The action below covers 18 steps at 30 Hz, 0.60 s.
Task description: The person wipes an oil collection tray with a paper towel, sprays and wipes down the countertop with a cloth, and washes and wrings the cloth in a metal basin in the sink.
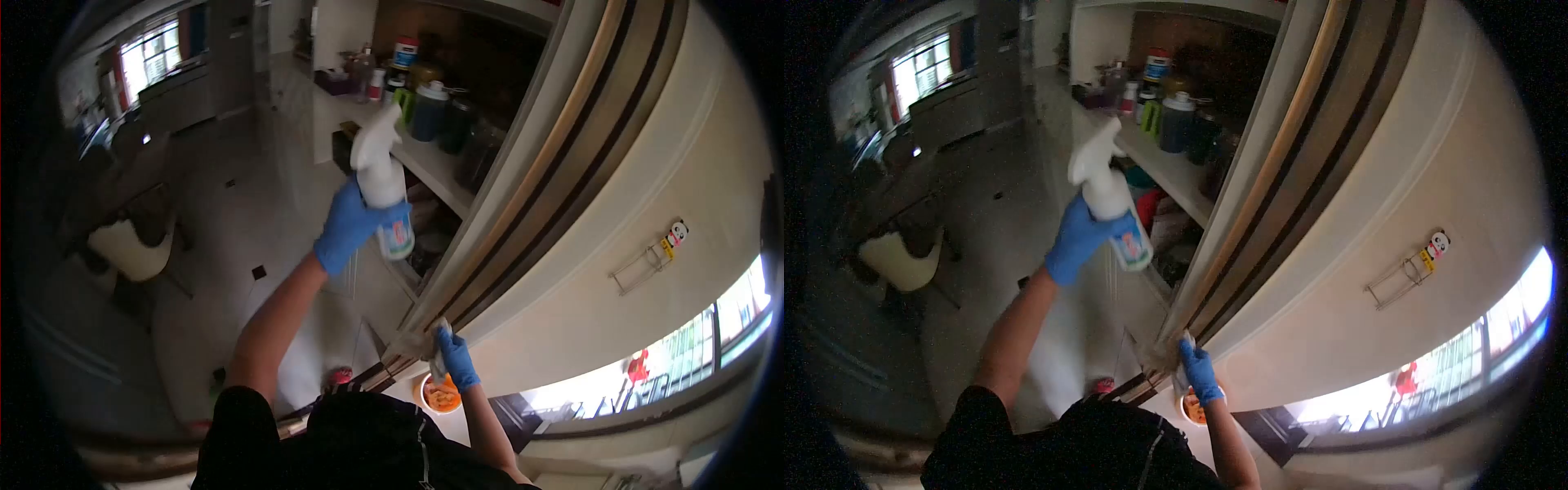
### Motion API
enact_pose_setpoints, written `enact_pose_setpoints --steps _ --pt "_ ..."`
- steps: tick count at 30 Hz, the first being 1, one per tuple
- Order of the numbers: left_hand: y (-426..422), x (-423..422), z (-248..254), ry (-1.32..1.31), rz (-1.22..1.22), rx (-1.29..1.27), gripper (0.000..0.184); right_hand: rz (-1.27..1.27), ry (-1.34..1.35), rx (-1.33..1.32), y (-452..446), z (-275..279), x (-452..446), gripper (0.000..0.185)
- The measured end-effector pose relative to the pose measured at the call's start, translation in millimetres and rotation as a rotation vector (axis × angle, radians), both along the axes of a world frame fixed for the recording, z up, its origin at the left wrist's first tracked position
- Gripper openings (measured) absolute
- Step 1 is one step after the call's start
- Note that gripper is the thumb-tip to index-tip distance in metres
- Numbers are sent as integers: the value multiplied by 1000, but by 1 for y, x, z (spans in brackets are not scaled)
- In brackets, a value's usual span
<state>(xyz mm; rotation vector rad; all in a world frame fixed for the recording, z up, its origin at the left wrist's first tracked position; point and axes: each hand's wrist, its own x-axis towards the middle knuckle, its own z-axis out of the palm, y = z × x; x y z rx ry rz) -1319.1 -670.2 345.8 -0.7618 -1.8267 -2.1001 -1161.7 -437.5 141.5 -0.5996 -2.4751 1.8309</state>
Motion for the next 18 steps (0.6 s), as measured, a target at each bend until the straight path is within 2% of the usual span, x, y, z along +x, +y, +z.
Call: enact_pose_setpoints --steps 2,4,7,8,10,11,13,14,15,17,18 --pt "7 -52 26 67 -8 32 47 -36 9 0 5 -24 13 44" --pt "21 -102 45 123 -50 -22 47 -41 20 -233 10 -51 25 43" --pt "55 -160 67 228 -84 -120 48 -197 -47 -294 16 -78 51 38" --pt "68 -174 70 268 -69 -159 48 -242 -36 -307 11 -75 60 38" --pt "91 -208 59 290 -77 -232 47 -433 102 -570 -3 -57 80 35" --pt "102 -219 57 309 -38 -302 46 -490 136 -631 0 -74 91 36" --pt "112 -220 61 296 -36 -234 47 -542 197 -748 -8 -61 110 41" --pt "119 -237 55 244 -109 -270 46 -599 301 -903 -9 -70 118 43" --pt "122 -241 57 187 -177 -312 46 -615 361 -944 -11 -60 125 45" --pt "123 -231 57 135 -198 -264 28 -669 423 -1053 -7 -52 141 47" --pt "123 -235 53 176 15 -381 37 -655 485 -1056 -7 -36 145 50"
